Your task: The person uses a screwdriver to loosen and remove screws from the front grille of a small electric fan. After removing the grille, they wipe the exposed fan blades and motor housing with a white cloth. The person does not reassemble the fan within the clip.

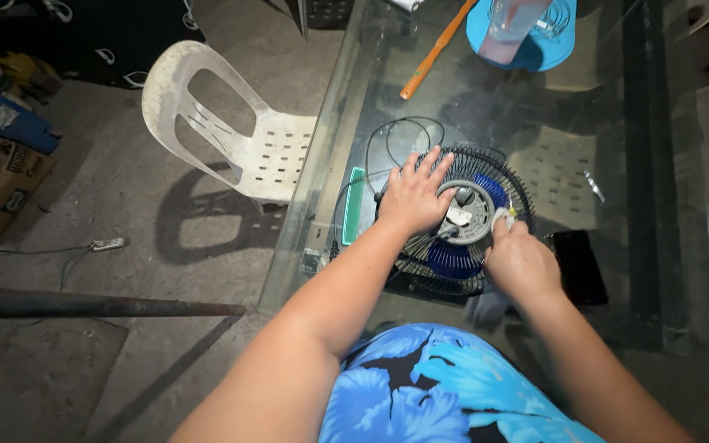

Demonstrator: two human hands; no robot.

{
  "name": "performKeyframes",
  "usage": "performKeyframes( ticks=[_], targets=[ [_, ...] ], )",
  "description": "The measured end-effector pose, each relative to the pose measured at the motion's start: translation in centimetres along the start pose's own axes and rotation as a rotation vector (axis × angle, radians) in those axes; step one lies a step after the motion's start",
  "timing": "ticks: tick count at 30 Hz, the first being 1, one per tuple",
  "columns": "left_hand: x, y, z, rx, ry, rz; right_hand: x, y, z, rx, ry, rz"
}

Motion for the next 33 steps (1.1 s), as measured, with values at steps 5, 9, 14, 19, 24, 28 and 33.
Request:
performKeyframes(
  ticks=[5,9,14,19,24,28,33],
  targets=[
    [0.0,0.1,-0.1,0.015,0.013,-0.002,1.1,1.3,-0.4,-0.353,-0.124,0.149],
    [0.1,-0.2,-0.2,0.027,0.023,-0.005,1.6,-6.4,1.6,0.211,-0.081,0.249],
    [0.1,-0.6,-0.4,0.021,0.023,-0.008,1.6,-5.2,4.1,0.139,-0.018,0.235],
    [0.1,-0.4,-0.2,0.009,0.015,-0.001,3.3,-4.3,4.4,0.259,0.035,0.286],
    [0.0,-0.4,-0.4,0.009,0.02,-0.008,5.0,-3.8,4.9,0.29,0.152,0.38],
    [0.2,-0.2,-0.3,0.008,0.014,-0.01,6.1,-3.3,5.3,0.282,0.198,0.371],
    [0.0,-0.2,-0.2,-0.001,0.015,-0.006,9.2,-1.1,7.0,0.279,0.304,0.475]
  ],
)
Point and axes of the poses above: each hand's wrist, its own z-axis towards the middle knuckle, its own y-axis out of the palm, x = y × z, the point moved 10 cm from there along z, towards the middle knuckle, and after that the axes turned 11 degrees about -x, right-handed, at the moved point
